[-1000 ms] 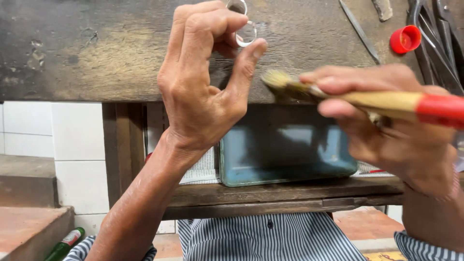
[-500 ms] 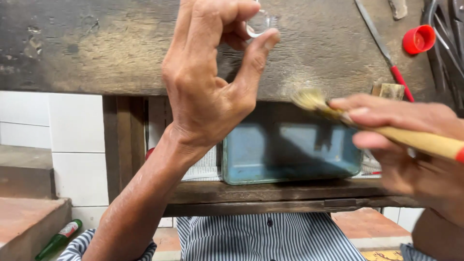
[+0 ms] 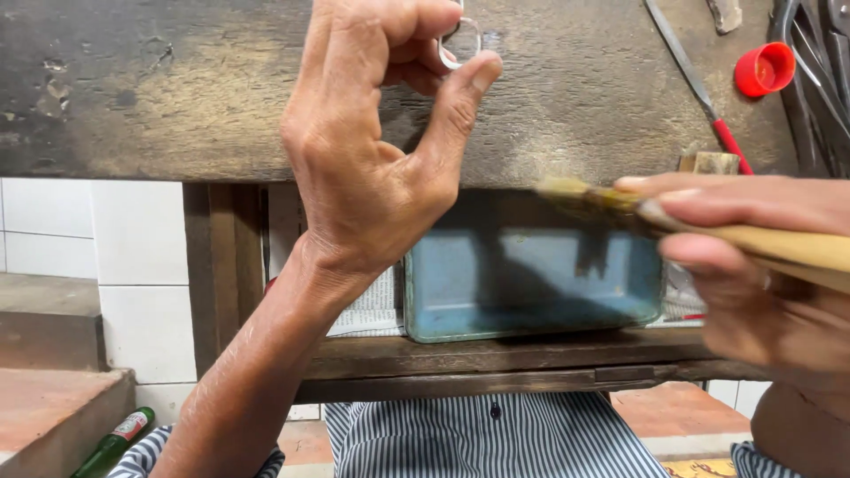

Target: Filing a metal ring with a needle file at a jewelry workbench

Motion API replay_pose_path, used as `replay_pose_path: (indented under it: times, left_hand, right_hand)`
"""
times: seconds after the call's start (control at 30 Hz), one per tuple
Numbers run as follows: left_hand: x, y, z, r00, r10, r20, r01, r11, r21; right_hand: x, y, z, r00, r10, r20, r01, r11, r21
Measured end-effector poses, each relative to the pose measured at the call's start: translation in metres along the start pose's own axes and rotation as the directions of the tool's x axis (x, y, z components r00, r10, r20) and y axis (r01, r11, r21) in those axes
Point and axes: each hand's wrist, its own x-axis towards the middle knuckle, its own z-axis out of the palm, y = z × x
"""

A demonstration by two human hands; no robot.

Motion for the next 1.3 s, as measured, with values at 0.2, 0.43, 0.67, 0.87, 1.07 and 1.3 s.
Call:
replay_pose_path:
  times: [0.2, 0.43, 0.67, 0.87, 1.07, 1.3]
  left_hand:
    - [0.000, 0.004, -0.001, 0.999, 0.034, 0.026, -0.035, 0.999, 0.034]
    - [0.001, 0.000, -0.001, 0.995, 0.089, 0.042, -0.088, 0.996, -0.025]
    - [0.000, -0.001, 0.001, 0.993, 0.111, 0.041, -0.110, 0.994, -0.007]
    - [-0.006, -0.007, 0.008, 0.980, 0.191, 0.058, -0.194, 0.980, 0.046]
    - [-0.003, -0.006, 0.004, 0.976, 0.206, 0.066, -0.207, 0.978, 0.014]
    - [-0.001, -0.006, 0.005, 0.965, 0.249, 0.086, -0.251, 0.968, 0.013]
  right_hand:
    - [0.013, 0.009, 0.015, 0.987, -0.149, -0.063, 0.155, 0.983, 0.095]
    - [-0.020, 0.025, -0.022, 0.995, 0.083, 0.055, -0.085, 0.996, 0.036]
    - [-0.022, 0.047, 0.003, 0.980, -0.199, 0.024, 0.200, 0.980, -0.007]
    - [-0.053, 0.069, -0.015, 0.979, -0.202, 0.004, 0.202, 0.977, -0.067]
    - [-0.047, 0.042, -0.002, 0.970, -0.242, 0.002, 0.242, 0.968, -0.068]
    - [-0.004, 0.018, -0.030, 0.892, -0.103, 0.441, 0.211, 0.956, -0.205]
